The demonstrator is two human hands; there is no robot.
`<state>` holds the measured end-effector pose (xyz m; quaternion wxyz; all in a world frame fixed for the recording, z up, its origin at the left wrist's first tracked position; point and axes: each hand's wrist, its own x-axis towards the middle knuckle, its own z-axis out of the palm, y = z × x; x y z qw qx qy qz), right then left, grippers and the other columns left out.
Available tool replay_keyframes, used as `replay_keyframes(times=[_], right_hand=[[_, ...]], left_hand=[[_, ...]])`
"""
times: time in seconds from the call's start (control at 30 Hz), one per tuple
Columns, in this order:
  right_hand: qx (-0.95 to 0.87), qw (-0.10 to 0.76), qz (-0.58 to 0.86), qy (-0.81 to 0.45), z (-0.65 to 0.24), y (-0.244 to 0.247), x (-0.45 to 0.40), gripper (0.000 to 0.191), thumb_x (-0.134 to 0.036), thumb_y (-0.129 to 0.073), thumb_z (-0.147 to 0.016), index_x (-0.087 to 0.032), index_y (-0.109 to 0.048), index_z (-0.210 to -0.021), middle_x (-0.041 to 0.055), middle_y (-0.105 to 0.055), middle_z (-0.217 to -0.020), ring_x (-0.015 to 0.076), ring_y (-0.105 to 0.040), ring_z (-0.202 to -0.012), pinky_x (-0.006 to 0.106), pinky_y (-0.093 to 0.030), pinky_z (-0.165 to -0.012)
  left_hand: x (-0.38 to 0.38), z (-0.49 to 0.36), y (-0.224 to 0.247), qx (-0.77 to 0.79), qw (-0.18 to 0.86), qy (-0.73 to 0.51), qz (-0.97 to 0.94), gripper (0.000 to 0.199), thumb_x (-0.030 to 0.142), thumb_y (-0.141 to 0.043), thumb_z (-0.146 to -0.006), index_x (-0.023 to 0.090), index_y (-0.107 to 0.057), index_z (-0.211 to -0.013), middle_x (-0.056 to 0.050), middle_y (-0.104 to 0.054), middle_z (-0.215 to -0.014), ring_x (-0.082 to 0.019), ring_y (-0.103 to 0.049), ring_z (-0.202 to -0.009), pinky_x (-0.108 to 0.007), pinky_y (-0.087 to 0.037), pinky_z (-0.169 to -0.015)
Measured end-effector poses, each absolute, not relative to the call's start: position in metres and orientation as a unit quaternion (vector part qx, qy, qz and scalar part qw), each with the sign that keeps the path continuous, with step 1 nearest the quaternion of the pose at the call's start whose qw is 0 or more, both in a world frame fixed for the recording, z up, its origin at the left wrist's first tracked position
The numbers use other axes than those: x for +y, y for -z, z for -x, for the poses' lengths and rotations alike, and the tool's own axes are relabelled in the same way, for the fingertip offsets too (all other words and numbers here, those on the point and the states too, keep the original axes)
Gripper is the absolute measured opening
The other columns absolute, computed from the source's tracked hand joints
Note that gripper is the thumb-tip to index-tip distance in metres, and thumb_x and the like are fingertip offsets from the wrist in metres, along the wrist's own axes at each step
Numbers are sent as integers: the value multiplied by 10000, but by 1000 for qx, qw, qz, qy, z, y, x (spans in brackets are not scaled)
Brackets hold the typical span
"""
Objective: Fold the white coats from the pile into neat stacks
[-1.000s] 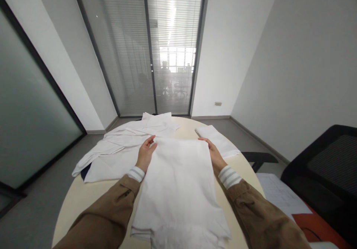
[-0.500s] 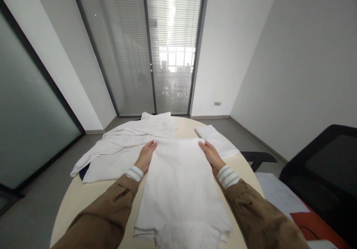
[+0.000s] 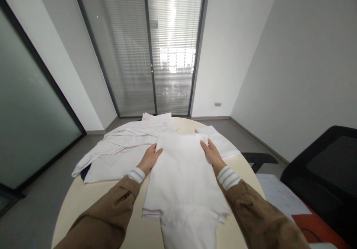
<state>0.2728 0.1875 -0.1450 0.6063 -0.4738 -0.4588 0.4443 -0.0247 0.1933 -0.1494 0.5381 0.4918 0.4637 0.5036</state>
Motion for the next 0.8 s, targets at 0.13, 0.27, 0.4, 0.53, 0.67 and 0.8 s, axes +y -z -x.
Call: replay_keyframes(times=[0.13, 0.27, 0.4, 0.53, 0.67, 0.8], right_hand=[[-458, 558, 481, -498, -272, 143, 175, 563, -388, -773, -742, -267, -558, -1247, 90, -711, -1155, 287, -693, -997, 454, -575, -862], [-545, 565, 444, -433, -274, 143, 178, 647, -359, -772, -743, -242, -521, -1328, 101, -624, -1333, 282, -613, -1183, 467, -499, -1013], [-543, 602, 452, -371, -271, 141, 187, 724, -398, -756, -761, -243, -463, -1404, 106, -574, -1403, 270, -572, -1246, 453, -472, -1051], [-479, 559, 462, -494, -268, 140, 181, 840, -371, -770, -748, -287, -348, -1470, 86, -722, -1156, 270, -719, -940, 446, -596, -819], [-471, 511, 460, -553, -270, 140, 172, 851, -321, -809, -690, -272, -368, -1416, 58, -760, -935, 259, -724, -725, 437, -596, -696], [-508, 573, 452, -457, -269, 143, 177, 761, -384, -770, -724, -309, -355, -1358, 36, -731, -1010, 215, -691, -778, 394, -563, -739]], left_hand=[[196, 26, 150, 454, 473, -550, -518, 449, 305, -736, -758, 148, -634, -1166, -144, -715, -1162, -290, -657, -1117, -426, -491, -981], [197, 29, 148, 500, 460, -520, -518, 424, 162, -730, -698, 160, -651, -1115, -142, -723, -1138, -294, -670, -1084, -403, -499, -963], [196, 28, 148, 490, 473, -528, -508, 563, 145, -705, -725, 147, -554, -1268, -148, -727, -1096, -268, -709, -956, -410, -537, -884], [196, 28, 150, 466, 442, -585, -496, 683, 204, -709, -771, 188, -433, -1396, -131, -698, -1150, -232, -703, -955, -396, -539, -885], [199, 30, 148, 458, 409, -605, -507, 651, 250, -679, -810, 206, -423, -1407, -122, -683, -1160, -238, -692, -990, -393, -542, -882], [203, 29, 145, 443, 373, -613, -537, 545, 210, -662, -810, 211, -534, -1340, -113, -601, -1340, -239, -567, -1249, -369, -427, -1068]])
